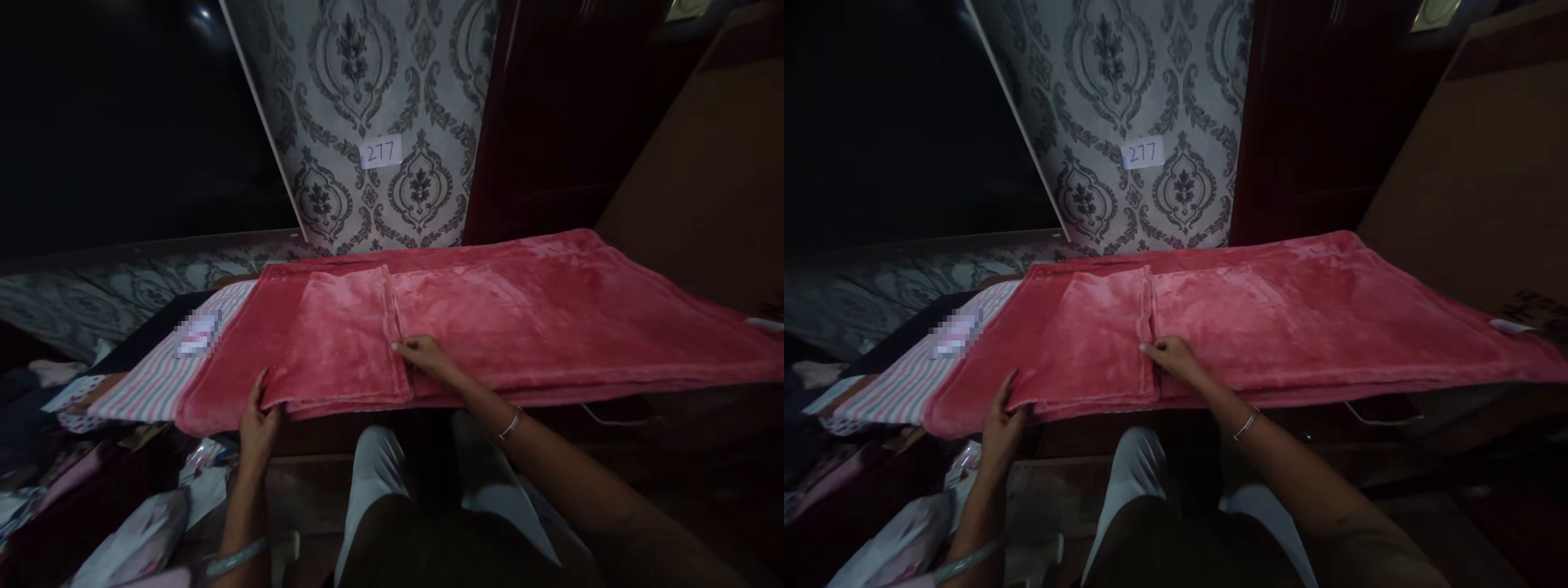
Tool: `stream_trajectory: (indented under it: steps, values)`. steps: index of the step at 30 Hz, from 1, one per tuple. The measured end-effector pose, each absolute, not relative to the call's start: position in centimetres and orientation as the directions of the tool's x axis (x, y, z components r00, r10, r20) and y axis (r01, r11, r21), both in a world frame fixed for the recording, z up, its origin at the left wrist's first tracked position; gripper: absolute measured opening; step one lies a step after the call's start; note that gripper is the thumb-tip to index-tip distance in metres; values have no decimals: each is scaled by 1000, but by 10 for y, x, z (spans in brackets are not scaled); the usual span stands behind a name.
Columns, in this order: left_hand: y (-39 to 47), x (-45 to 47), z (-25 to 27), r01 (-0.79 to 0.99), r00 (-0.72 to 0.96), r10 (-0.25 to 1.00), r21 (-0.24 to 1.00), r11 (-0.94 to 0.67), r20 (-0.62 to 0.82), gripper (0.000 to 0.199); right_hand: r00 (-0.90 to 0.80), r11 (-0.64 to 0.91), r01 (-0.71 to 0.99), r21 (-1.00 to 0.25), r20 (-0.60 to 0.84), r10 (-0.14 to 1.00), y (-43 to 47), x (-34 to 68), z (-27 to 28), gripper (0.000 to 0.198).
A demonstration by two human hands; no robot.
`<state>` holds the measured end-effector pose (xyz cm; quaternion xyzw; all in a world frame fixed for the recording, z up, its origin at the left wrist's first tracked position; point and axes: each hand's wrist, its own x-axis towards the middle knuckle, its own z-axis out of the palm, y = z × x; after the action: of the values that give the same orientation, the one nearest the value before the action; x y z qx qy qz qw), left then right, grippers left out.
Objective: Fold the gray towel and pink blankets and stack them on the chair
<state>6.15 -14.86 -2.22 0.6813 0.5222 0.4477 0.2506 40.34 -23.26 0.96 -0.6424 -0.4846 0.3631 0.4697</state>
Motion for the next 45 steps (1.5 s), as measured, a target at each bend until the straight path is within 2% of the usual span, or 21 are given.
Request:
stream_trajectory:
  steps: [3,6,11,13,16,19,22,25,27,30,32,34,41,45]
  values:
    - [-151,63,-20,498,91,926,788,-361,367,68,231,-65,399,-915,32,972,-236,404,5,30]
    - [-150,65,-23,528,118,914,756,-388,387,65,236,-72,395,-916,25,971,-238,403,2,19]
    - [-149,52,-15,551,147,929,752,-361,339,67,216,-107,542,-834,14,976,-242,403,6,23]
    - [-149,43,-2,554,176,931,749,-363,321,70,168,-122,533,-837,-36,985,-242,406,11,28]
    - [-152,46,24,526,193,874,705,-476,446,66,99,-182,443,-878,-153,983,-234,413,18,37]
    - [-156,87,44,502,259,797,629,-594,546,55,176,-263,361,-895,-211,961,-214,421,28,38]
    - [-165,154,48,603,462,778,493,-627,425,54,288,-277,343,-898,-180,941,-183,427,37,35]
    - [-181,208,39,695,578,770,331,-639,272,57,356,-288,357,-888,-156,921,-148,433,44,33]
    - [-193,228,31,718,623,761,252,-649,183,59,411,-301,386,-872,-130,902,-125,437,47,30]
    - [-205,236,20,743,632,763,172,-647,137,57,495,-322,452,-832,-67,866,-98,443,47,22]
    - [-207,235,15,750,630,766,159,-642,128,56,538,-333,497,-801,-17,843,-84,447,45,17]
    - [-205,232,11,747,631,767,173,-642,118,57,564,-342,532,-775,23,825,-74,451,43,21]
    - [-196,224,-8,689,649,742,285,-667,167,58,527,-284,631,-722,130,840,-62,450,39,57]
    - [-200,223,-5,685,660,743,321,-654,106,60,527,-305,686,-660,161,834,-69,453,33,56]
